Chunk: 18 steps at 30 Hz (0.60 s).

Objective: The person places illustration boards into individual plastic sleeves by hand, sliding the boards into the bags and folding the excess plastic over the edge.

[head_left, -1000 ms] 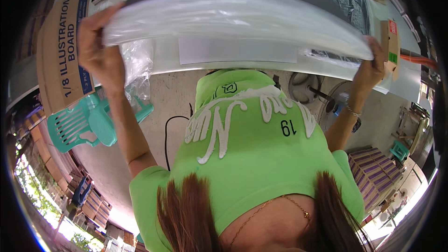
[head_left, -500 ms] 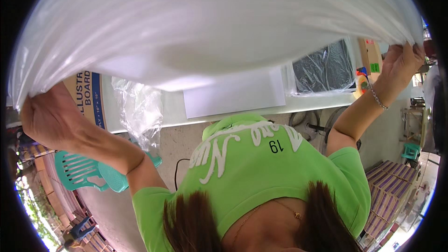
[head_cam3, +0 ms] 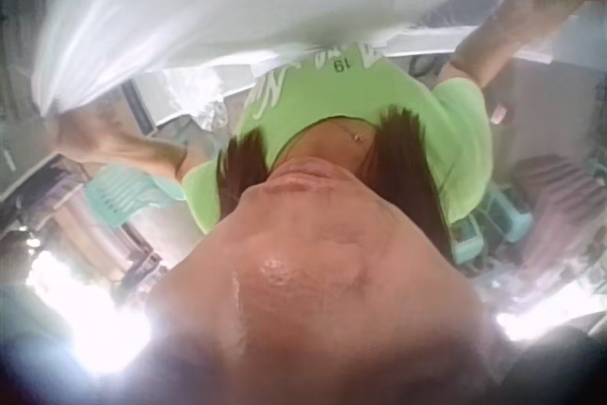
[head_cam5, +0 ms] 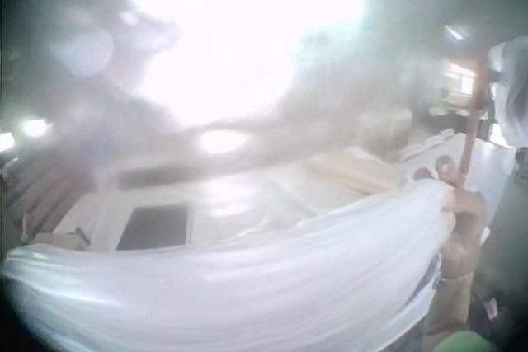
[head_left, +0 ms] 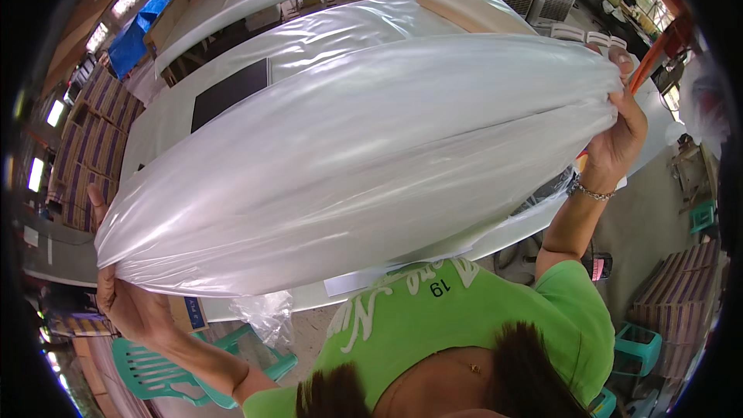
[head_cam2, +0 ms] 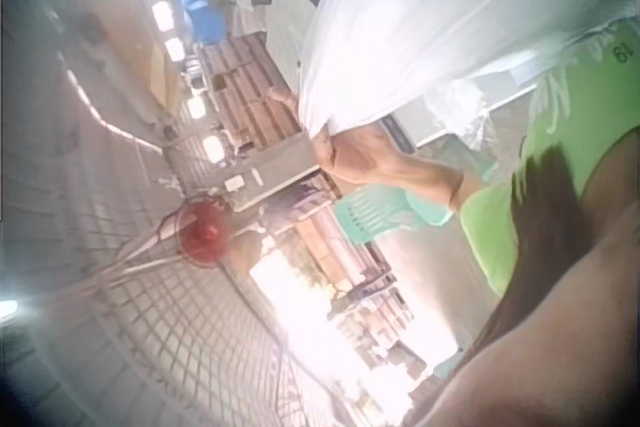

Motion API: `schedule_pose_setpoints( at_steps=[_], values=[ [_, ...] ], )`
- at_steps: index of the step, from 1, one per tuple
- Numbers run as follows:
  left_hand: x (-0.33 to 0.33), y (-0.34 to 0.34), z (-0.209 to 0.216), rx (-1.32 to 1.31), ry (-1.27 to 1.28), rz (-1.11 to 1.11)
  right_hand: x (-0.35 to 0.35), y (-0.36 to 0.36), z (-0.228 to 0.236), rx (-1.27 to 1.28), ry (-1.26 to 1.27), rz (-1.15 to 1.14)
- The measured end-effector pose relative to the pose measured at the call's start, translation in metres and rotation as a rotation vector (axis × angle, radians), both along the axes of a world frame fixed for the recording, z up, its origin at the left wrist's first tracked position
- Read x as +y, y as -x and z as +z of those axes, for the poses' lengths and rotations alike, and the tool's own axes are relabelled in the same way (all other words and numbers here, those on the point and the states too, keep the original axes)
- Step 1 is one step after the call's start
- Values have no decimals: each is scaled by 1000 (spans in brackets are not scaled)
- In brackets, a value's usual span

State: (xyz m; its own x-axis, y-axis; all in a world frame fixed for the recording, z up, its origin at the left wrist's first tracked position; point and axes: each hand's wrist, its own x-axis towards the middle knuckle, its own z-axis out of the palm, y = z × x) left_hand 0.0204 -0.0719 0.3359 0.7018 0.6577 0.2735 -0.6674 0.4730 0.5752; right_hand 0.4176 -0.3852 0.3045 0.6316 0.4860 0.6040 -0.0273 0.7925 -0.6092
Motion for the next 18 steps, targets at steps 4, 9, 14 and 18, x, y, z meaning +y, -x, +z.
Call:
schedule_pose_setpoints(
  at_steps=[4, 9, 14, 18],
  values=[
    [11, 8, -21, 82, 64, 18, 16, -18, -21, 177, -73, 189],
    [32, -3, -71, 110, 235, -45, 28, -6, -20, 287, -21, 243],
    [29, -11, -73, 27, 127, -214, 29, -2, -16, 325, -53, 374],
    [42, -15, -63, 34, 47, -238, 25, -10, -17, 376, -9, 392]
  ],
)
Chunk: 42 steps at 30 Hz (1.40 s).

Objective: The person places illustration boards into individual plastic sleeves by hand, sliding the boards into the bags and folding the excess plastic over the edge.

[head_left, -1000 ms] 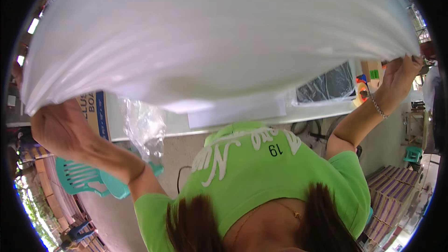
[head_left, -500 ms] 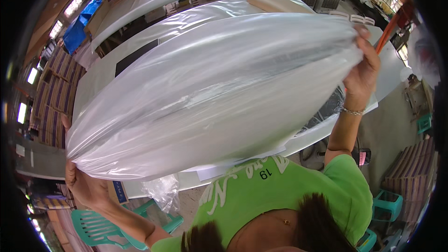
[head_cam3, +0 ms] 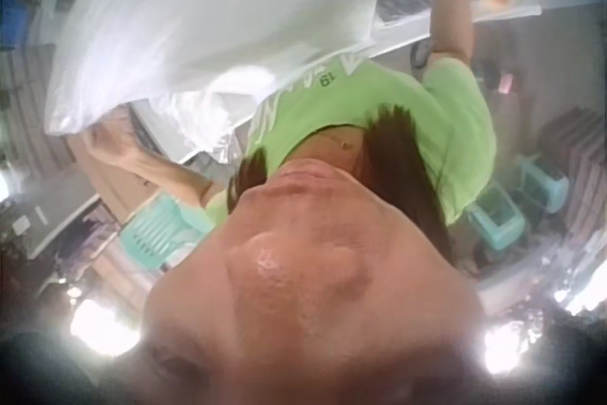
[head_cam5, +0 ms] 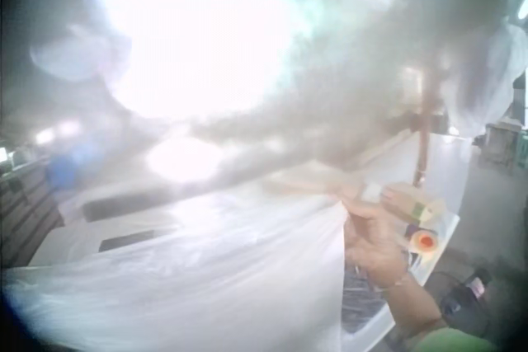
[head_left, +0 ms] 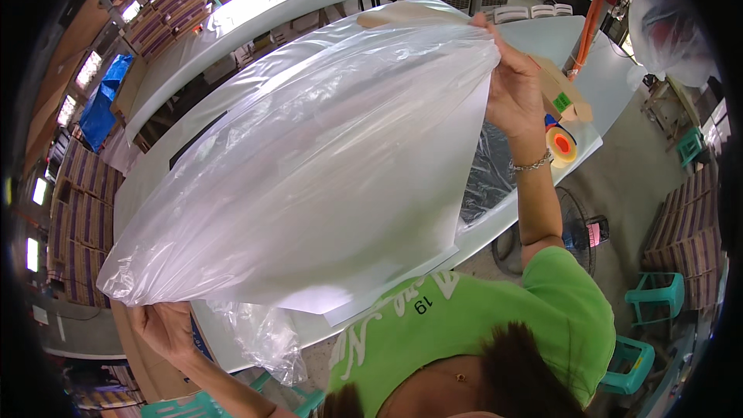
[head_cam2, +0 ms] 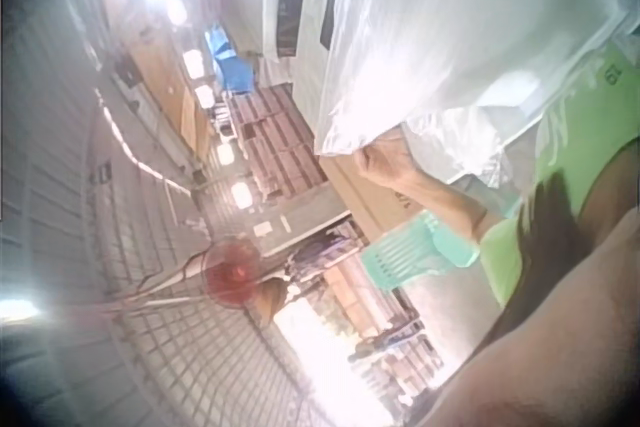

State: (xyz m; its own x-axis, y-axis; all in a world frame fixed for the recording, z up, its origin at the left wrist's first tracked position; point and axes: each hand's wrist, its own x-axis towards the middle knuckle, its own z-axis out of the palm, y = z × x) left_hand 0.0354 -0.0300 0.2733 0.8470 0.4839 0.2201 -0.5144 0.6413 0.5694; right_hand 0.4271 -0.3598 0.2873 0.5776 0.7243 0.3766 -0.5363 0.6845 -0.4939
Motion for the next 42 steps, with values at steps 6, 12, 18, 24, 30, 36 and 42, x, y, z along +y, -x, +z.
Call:
schedule_pose_setpoints(
  at_steps=[6, 12, 18, 24, 30, 36, 42],
  values=[
    [13, 2, -62, 345, 56, 191, -1, -30, -64, 3, 186, 199],
    [3, -2, -69, 192, 189, 24, -14, 5, -49, -2, 158, -36],
    [-15, -4, -123, 563, -60, 246, -16, 17, -73, -236, 298, -168],
    [-61, -38, -102, 108, -52, 337, -2, 37, -68, -376, 228, -665],
    [-80, -48, -120, 420, -1023, 969, 13, 42, -71, -614, 431, -890],
    [-79, -58, -126, 621, -1201, 1203, 20, 44, -67, -900, 562, -944],
    [-78, -66, -106, 621, -1175, 1531, 29, 41, -72, -812, 629, -1228]
  ],
)
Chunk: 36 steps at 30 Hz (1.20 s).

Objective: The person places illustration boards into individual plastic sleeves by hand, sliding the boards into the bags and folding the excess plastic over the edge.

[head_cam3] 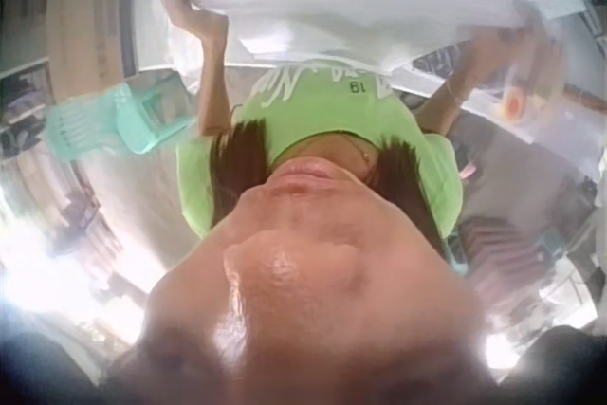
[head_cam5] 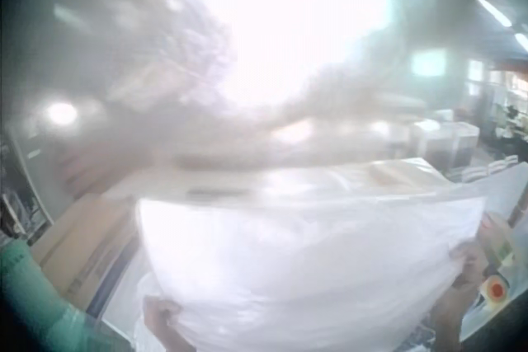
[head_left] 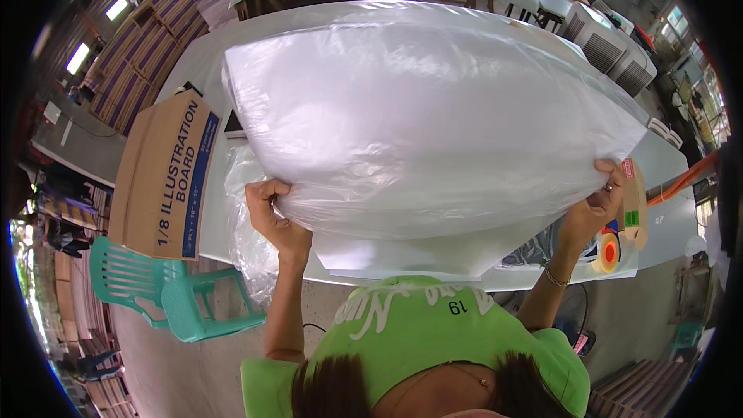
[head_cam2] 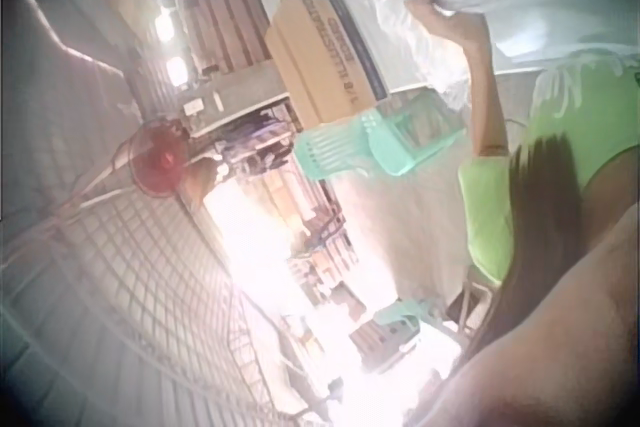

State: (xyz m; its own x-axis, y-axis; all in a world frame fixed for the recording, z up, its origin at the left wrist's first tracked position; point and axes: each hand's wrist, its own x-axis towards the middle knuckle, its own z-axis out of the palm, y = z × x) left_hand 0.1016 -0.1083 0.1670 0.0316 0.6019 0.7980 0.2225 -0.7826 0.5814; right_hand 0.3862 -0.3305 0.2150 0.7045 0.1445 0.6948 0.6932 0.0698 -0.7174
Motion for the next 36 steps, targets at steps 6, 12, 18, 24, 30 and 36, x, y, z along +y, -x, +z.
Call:
schedule_pose_setpoints(
  at_steps=[6, 12, 18, 24, 30, 36],
  values=[
    [6, 15, 7, 224, -205, 129, -5, -11, -12, -159, -145, -234],
    [18, 23, -31, -36, 18, 32, 17, 2, -26, -249, -77, -282],
    [13, 31, -123, -50, 247, -91, 9, 5, -132, -243, 164, -93],
    [8, 18, -150, 80, 387, -155, 11, 13, -190, 66, 163, 105],
    [41, -16, -97, 303, 676, -216, 40, -20, -155, -26, 522, 106],
    [43, 13, -162, 393, 633, -332, 14, -21, -191, 82, 763, 312]
  ],
)
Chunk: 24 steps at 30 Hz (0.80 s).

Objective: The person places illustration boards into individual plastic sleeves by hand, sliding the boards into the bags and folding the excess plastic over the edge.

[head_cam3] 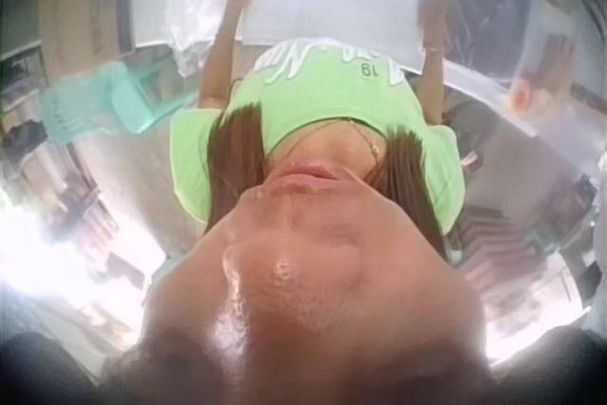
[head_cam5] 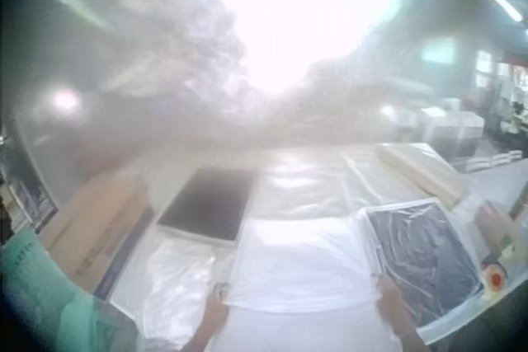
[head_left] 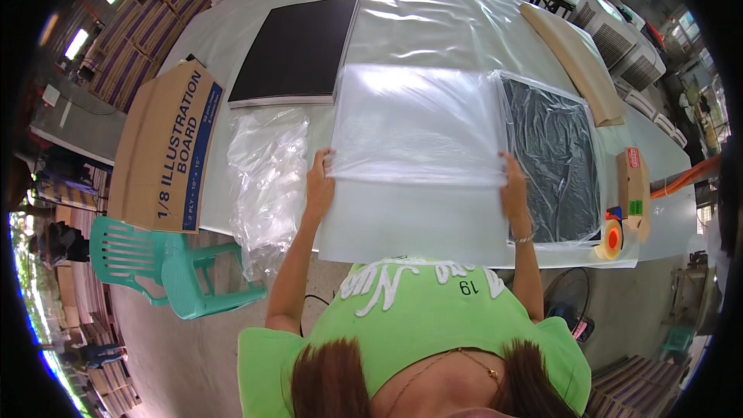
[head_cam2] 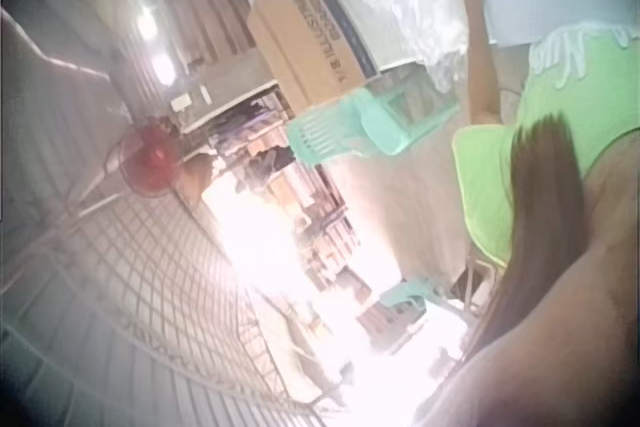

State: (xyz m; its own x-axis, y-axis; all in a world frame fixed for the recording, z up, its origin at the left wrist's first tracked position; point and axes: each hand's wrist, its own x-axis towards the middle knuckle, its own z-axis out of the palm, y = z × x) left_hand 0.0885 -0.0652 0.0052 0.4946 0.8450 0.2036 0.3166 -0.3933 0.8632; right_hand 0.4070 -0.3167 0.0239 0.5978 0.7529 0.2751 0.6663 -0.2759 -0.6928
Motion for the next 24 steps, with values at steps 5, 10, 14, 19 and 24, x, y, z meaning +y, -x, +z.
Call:
schedule_pose_setpoints(
  at_steps=[5, 10, 14, 19, 24],
  values=[
    [-36, 41, -23, 214, 83, -36, -48, 34, -25, 86, 213, 87],
    [-61, 72, -26, 315, 95, -58, -74, 51, -22, 145, 207, 131],
    [-79, 75, 10, 461, 141, -45, -88, 61, -6, 252, 231, 123],
    [-101, 87, 20, 420, 146, -35, -108, 66, 2, 269, 311, 136],
    [-115, 101, 32, 511, 178, -40, -114, 80, 25, 308, 346, 129]
  ],
)
